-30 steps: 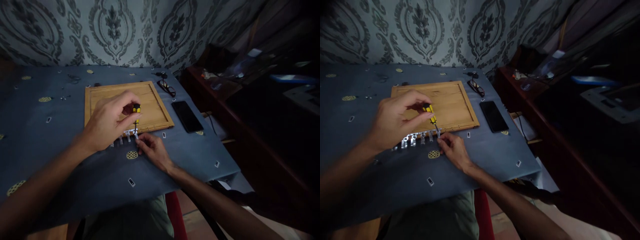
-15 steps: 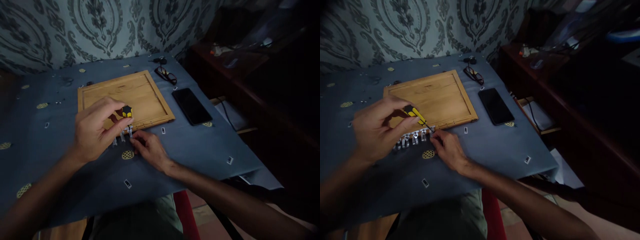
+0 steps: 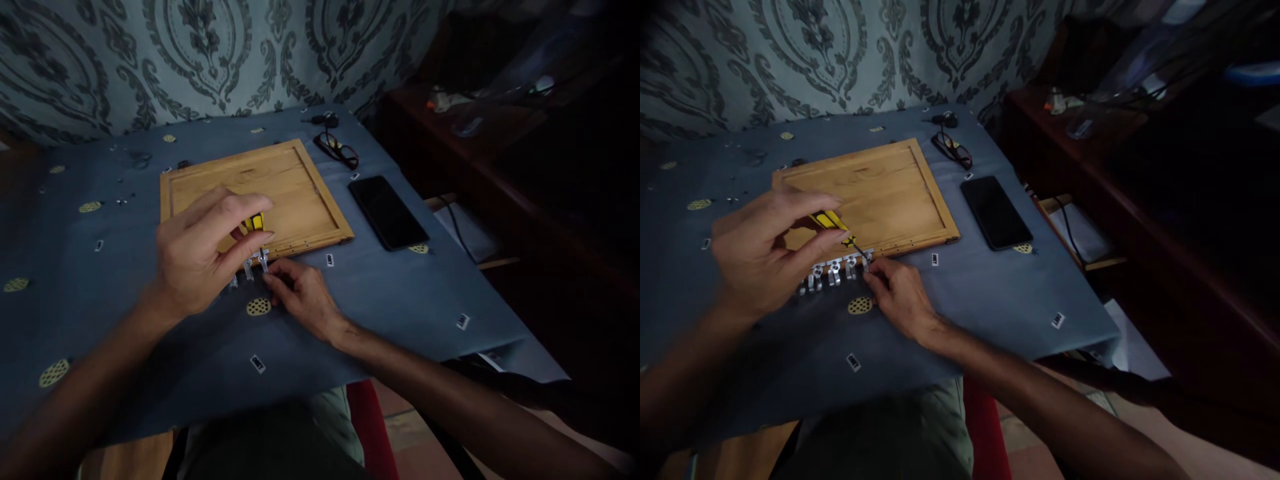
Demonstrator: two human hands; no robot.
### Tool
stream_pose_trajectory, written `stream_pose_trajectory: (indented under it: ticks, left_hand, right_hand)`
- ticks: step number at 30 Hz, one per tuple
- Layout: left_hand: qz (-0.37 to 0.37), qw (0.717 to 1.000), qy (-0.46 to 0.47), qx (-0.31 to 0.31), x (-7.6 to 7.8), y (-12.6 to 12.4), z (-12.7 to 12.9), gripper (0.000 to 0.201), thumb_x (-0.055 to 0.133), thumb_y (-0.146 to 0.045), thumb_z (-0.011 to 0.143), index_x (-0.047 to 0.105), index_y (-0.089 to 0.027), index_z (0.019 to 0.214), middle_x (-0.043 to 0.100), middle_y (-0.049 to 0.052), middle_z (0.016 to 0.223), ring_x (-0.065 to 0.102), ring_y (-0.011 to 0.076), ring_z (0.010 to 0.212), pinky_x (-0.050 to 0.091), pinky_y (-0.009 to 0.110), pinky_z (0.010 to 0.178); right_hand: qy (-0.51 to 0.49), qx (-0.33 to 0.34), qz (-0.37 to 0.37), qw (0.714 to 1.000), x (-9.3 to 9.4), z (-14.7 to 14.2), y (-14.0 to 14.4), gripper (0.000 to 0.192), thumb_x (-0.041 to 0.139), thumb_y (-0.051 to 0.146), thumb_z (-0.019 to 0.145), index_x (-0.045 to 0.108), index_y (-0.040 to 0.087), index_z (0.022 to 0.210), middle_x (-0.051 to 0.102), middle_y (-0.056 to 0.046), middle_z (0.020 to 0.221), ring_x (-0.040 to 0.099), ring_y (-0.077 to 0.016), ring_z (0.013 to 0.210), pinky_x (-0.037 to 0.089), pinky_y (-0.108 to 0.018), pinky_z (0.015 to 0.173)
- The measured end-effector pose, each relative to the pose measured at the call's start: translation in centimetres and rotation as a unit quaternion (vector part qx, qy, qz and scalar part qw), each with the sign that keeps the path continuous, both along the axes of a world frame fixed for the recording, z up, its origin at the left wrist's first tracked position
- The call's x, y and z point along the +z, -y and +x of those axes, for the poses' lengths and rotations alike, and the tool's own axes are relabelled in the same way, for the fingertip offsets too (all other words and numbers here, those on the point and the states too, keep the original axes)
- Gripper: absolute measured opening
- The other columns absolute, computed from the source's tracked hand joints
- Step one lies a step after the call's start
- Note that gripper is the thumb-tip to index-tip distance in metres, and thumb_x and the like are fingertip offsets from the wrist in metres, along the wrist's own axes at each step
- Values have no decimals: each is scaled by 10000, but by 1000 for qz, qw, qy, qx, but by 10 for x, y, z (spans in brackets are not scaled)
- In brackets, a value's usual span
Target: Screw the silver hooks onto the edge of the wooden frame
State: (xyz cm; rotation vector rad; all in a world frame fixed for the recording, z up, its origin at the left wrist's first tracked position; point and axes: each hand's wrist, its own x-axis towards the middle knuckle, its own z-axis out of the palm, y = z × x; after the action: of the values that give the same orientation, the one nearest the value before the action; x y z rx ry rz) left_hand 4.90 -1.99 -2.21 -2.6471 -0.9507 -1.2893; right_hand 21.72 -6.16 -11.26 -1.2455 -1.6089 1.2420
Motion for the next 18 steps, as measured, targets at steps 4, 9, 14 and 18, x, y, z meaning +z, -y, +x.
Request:
stream_pose_trajectory:
  ticks: [4,9,14,18]
  left_hand:
    - [19,1000,-14,3,6,2,2,238,715,-173,912,708,-266,1131,771,-23,911,724,117,778,607,246,715]
    - [19,998,-37,-38,15,0,1,204,699,-131,919,725,-220,1101,795,-15,955,745,98,849,608,202,772]
    - [14,997,-48,-61,15,-8,-4,203,708,-153,918,731,-224,1107,797,-19,967,742,93,852,613,203,791]
    - [44,998,-21,-48,8,-10,-6,239,746,-167,891,736,-211,1125,759,-4,911,700,90,803,579,209,720]
  right_hand:
    - [2,7,-12,1000,2,1,0,177,579,216,965,571,223,789,579,58,622,592,-113,562,401,-232,578]
    - [7,6,-14,1000,2,1,0,175,584,193,959,578,217,787,590,61,618,594,-110,551,418,-243,623]
    - [-5,3,-22,1000,2,0,-1,173,577,204,952,570,217,779,602,55,649,614,-117,550,427,-241,609]
    - [-6,2,-18,1000,3,0,0,164,576,199,949,570,212,786,608,51,670,614,-109,543,425,-233,586]
